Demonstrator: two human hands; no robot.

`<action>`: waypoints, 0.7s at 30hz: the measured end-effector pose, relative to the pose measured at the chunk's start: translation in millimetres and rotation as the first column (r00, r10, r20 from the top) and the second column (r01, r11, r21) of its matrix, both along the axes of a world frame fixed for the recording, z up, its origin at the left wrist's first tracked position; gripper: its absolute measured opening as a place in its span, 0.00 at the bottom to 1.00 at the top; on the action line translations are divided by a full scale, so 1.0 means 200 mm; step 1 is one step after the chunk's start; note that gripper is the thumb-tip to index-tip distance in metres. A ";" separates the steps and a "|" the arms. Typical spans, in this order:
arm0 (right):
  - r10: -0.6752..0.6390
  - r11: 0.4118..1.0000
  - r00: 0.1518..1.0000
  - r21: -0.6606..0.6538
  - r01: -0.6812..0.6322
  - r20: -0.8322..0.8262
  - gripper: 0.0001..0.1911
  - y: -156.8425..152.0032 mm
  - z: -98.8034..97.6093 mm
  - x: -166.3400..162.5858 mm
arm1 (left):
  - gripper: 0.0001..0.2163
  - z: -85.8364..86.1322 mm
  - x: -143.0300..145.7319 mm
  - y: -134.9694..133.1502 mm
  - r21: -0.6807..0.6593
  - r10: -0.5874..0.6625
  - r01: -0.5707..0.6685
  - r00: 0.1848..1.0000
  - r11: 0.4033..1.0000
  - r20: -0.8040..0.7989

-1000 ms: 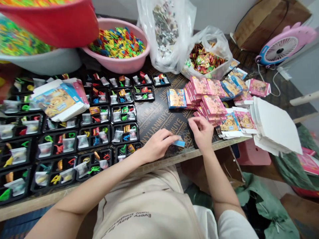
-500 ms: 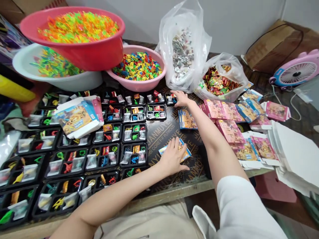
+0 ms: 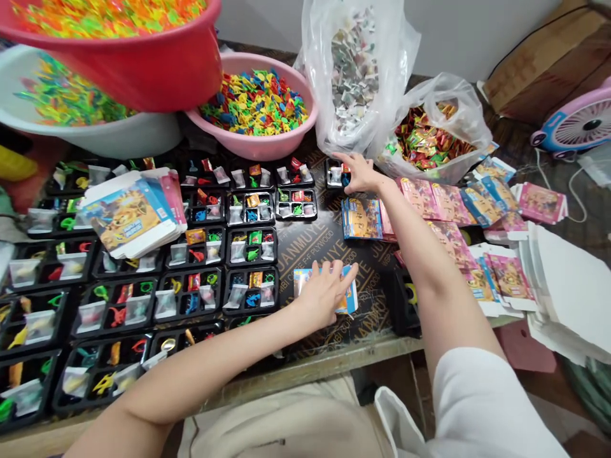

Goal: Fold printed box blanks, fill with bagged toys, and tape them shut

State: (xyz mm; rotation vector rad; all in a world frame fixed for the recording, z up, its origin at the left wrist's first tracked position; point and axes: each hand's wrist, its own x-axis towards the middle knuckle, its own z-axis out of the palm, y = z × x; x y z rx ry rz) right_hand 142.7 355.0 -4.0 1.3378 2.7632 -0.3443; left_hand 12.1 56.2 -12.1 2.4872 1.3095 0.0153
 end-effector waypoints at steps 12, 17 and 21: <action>0.052 0.998 0.987 -0.014 -0.055 -0.155 0.49 -1.09 0.31 0.33 | 0.50 -0.10 -0.23 -0.11 0.107 0.092 -0.184 0.817 0.977 0.569; 0.042 0.999 0.988 -0.024 -0.046 -0.149 0.47 -1.36 0.30 0.39 | 0.53 -0.16 -0.22 -0.13 0.128 0.066 -0.178 0.796 0.976 0.602; 0.046 0.998 0.989 -0.032 -0.051 -0.140 0.47 -1.47 0.26 0.40 | 0.51 -0.16 -0.17 -0.15 0.028 0.089 -0.125 0.828 0.992 0.553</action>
